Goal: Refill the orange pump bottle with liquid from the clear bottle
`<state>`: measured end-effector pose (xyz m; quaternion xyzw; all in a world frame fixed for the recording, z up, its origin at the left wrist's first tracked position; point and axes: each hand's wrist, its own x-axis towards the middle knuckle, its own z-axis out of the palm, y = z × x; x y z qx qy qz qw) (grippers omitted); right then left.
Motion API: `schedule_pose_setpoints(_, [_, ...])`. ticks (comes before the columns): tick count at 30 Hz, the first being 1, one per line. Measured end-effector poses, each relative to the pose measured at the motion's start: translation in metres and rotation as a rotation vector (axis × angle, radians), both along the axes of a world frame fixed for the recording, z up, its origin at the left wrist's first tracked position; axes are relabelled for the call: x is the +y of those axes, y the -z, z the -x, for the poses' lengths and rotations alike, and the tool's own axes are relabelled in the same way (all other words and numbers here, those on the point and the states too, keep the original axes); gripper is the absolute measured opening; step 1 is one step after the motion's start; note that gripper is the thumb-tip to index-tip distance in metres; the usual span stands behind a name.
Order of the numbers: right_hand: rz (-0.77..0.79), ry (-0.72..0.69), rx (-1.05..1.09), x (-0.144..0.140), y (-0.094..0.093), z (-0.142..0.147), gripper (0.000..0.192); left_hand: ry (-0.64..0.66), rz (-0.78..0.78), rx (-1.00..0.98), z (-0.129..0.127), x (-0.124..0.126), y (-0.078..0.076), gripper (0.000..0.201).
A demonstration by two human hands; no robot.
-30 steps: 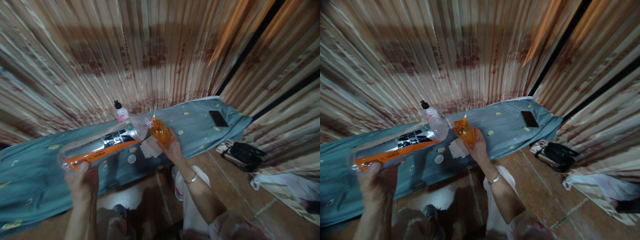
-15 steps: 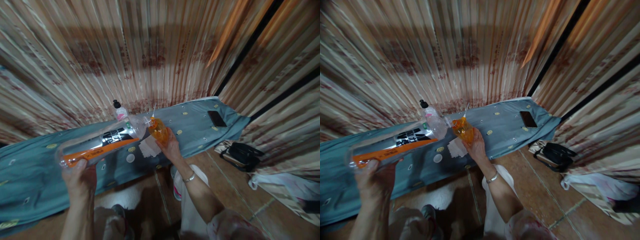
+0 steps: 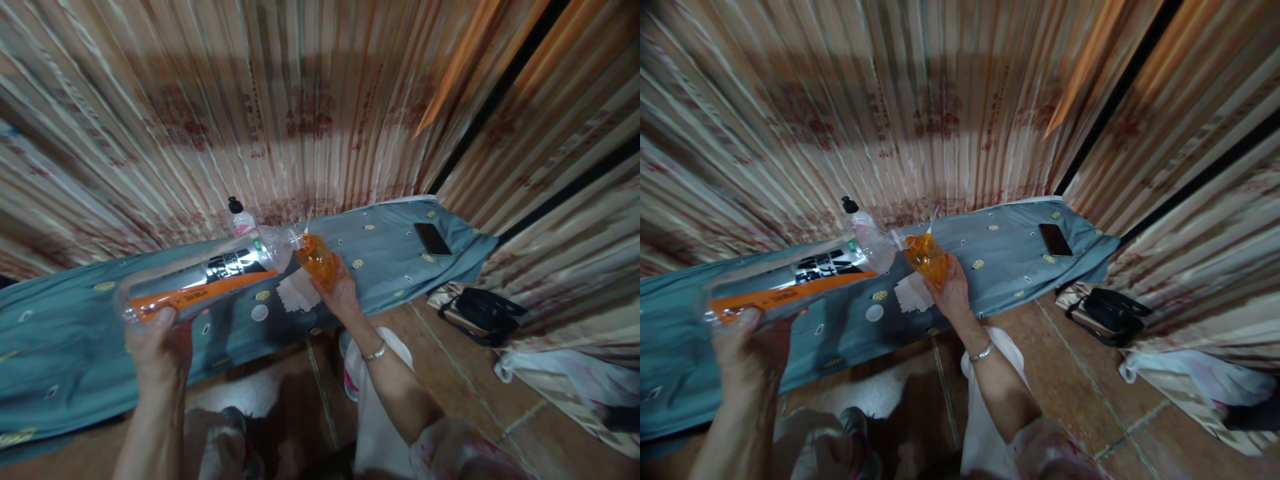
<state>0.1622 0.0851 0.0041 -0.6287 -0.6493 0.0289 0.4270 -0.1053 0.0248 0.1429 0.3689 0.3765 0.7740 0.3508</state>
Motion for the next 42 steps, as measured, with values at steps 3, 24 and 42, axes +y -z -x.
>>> schedule_pose_setpoints(3, [-0.015, -0.003, 0.009, 0.0002, 0.0013, -0.0002, 0.080, 0.018, -0.004, 0.018, 0.0001, 0.0003, -0.0005, 0.062])
schedule_pose_setpoints(24, [-0.022, -0.021, 0.000, -0.0020, -0.0006, -0.0013, 0.083, 0.002, 0.000, -0.027, 0.0003, 0.0065, -0.0010, 0.066])
schedule_pose_setpoints(42, [0.000, -0.009, -0.005, -0.0025, -0.0024, -0.0007, 0.085, 0.032, 0.000, 0.012, 0.0042, 0.0068, -0.0005, 0.077])
